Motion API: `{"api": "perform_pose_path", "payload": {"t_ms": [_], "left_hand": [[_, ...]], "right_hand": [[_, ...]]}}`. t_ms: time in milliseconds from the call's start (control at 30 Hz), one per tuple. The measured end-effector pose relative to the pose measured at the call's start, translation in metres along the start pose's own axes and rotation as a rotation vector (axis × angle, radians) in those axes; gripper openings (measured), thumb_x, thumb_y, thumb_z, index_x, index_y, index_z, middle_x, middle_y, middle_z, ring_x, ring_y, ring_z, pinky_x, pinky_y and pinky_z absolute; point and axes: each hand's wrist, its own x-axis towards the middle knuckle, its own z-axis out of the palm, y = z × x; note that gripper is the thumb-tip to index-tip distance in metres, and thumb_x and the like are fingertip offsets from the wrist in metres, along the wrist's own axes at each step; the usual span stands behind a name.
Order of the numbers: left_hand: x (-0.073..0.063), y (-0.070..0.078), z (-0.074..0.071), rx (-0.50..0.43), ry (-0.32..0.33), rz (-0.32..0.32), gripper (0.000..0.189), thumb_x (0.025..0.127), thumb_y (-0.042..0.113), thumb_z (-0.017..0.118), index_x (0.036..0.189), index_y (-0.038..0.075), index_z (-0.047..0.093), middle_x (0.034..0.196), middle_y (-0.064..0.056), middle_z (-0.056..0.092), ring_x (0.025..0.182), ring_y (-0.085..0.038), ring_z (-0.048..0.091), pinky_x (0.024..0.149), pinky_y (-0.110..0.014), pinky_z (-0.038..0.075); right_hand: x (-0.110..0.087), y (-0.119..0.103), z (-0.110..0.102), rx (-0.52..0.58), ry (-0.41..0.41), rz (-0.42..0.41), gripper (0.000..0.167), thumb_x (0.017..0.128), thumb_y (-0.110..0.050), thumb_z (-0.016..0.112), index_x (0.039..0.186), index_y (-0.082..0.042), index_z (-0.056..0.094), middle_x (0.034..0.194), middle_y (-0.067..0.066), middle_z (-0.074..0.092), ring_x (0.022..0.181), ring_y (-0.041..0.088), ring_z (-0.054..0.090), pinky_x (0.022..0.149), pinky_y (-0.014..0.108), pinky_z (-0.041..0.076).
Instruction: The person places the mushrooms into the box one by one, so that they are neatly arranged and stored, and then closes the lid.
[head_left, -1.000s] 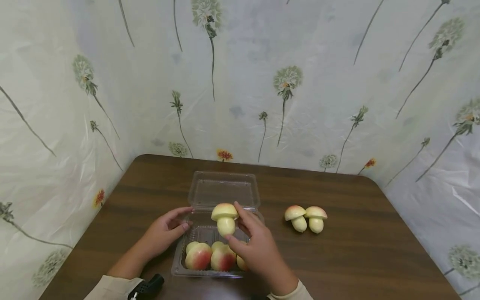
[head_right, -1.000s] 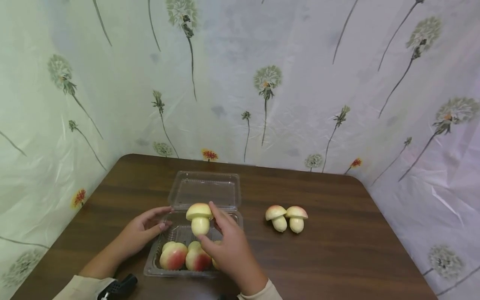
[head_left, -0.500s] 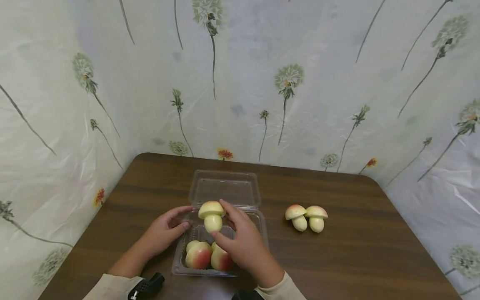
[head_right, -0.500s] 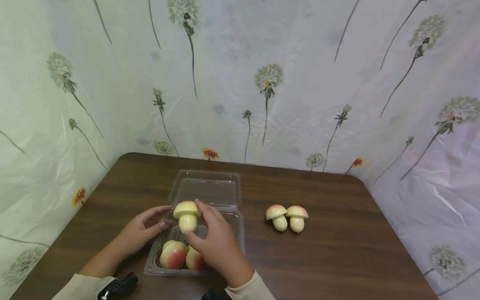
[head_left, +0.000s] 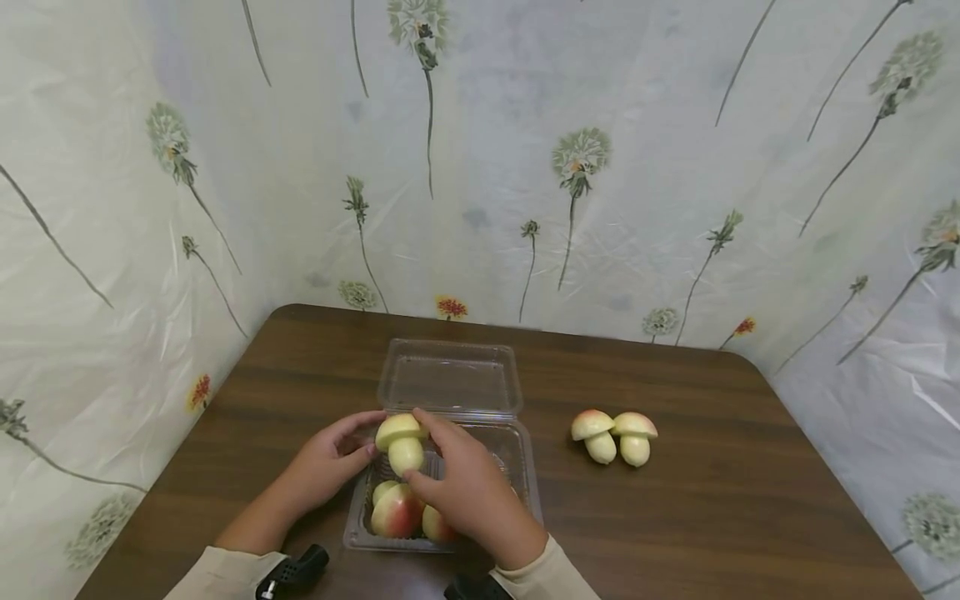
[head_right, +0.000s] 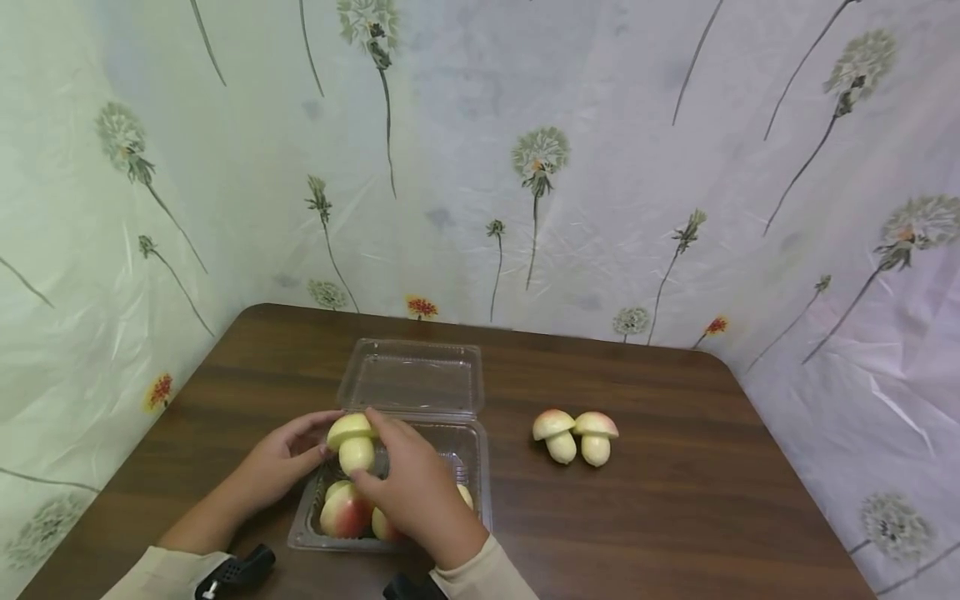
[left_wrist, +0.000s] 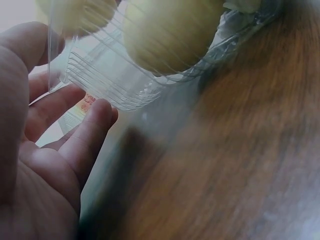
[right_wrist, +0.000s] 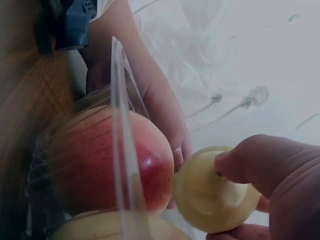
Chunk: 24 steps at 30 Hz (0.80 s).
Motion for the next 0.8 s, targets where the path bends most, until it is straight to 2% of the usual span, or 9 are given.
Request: {"api": "perform_pose_path", "payload": {"t_ms": [133, 400, 533, 800], "left_hand": [[0.0005, 0.0002, 0.0, -0.001, -0.005, 0.01, 0.048, 0.104, 0.024, 0.068, 0.149, 0.018, 0.056, 0.153, -0.009, 0.056, 0.12, -0.025, 0.068, 0.095, -0.023, 0.055], [0.0, 0.0023, -0.0016, 0.02, -0.002, 0.04, 0.047, 0.104, 0.023, 0.068, 0.149, 0.015, 0.057, 0.152, -0.011, 0.057, 0.122, -0.024, 0.067, 0.096, -0.023, 0.055], [0.0009, 0.0017, -0.0019, 0.032, -0.001, 0.059, 0.047, 0.105, 0.024, 0.067, 0.149, 0.012, 0.056, 0.152, -0.013, 0.057, 0.126, -0.027, 0.065, 0.097, -0.023, 0.054], [-0.0009, 0.0023, -0.0011, 0.019, -0.001, 0.055, 0.046, 0.105, 0.022, 0.065, 0.149, 0.011, 0.056, 0.153, -0.013, 0.057, 0.132, -0.033, 0.061, 0.1, -0.022, 0.052]], "right_hand": [[0.0027, -0.003, 0.0014, -0.038, -0.023, 0.026, 0.075, 0.096, -0.034, 0.078, 0.161, -0.019, 0.043, 0.158, 0.001, 0.051, 0.139, 0.024, 0.056, 0.11, 0.05, 0.051], [0.0055, -0.0014, 0.0013, -0.097, -0.025, 0.056, 0.072, 0.094, -0.031, 0.077, 0.158, -0.021, 0.047, 0.156, 0.002, 0.054, 0.141, 0.024, 0.053, 0.11, 0.052, 0.049], [0.0069, 0.0002, 0.0018, -0.114, -0.03, 0.079, 0.071, 0.092, -0.031, 0.077, 0.157, -0.023, 0.048, 0.155, 0.002, 0.054, 0.141, 0.026, 0.053, 0.109, 0.054, 0.05], [0.0103, -0.0012, 0.0041, -0.156, -0.061, 0.091, 0.071, 0.092, -0.027, 0.076, 0.156, -0.02, 0.049, 0.155, 0.002, 0.055, 0.14, 0.025, 0.054, 0.109, 0.053, 0.05]]}}
